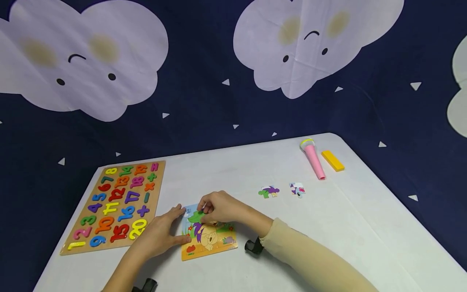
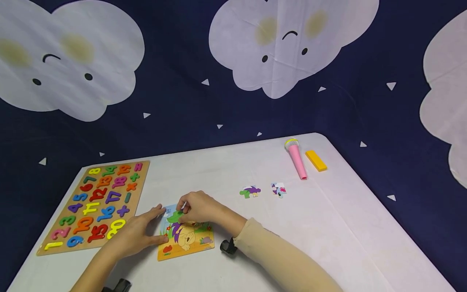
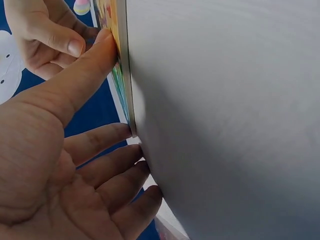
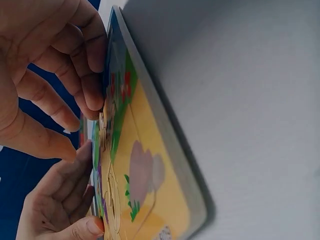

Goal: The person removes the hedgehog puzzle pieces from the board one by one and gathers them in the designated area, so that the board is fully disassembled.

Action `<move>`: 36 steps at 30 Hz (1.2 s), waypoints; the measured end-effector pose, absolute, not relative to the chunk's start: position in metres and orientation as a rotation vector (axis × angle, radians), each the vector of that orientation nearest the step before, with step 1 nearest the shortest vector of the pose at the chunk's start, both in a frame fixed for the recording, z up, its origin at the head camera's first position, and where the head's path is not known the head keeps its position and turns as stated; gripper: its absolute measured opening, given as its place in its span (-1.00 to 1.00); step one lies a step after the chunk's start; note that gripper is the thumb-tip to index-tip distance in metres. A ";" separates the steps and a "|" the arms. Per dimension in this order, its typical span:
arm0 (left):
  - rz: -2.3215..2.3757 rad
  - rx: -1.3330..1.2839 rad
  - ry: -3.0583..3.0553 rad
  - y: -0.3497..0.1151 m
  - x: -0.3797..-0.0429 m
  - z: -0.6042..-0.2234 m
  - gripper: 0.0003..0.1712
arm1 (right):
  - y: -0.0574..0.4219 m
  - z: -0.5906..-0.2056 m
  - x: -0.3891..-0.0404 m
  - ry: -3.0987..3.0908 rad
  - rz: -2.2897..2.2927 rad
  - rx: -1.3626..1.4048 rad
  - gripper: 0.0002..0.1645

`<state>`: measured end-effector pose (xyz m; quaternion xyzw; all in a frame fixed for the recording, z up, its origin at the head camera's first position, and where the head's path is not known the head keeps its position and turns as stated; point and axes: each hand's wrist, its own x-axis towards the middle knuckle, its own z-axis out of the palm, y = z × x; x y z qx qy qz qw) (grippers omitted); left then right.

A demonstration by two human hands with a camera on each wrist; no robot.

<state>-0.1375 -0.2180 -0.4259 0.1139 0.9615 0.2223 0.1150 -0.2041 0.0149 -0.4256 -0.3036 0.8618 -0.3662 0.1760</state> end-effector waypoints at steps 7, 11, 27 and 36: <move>0.655 0.339 2.817 -0.218 -0.138 -0.424 0.08 | 0.005 -0.424 -0.205 2.453 -1.058 -0.767 -0.66; 0.647 0.333 2.820 -0.217 -0.139 -0.424 0.06 | 0.001 -0.423 -0.203 2.458 -1.053 -0.719 -0.64; 0.627 0.307 2.825 -0.217 -0.139 -0.424 0.06 | -0.013 -0.423 -0.202 2.421 -1.152 -0.474 -0.62; 0.630 0.298 2.823 -0.215 -0.140 -0.425 0.07 | -0.016 -0.426 -0.201 2.436 -1.125 -0.452 -0.56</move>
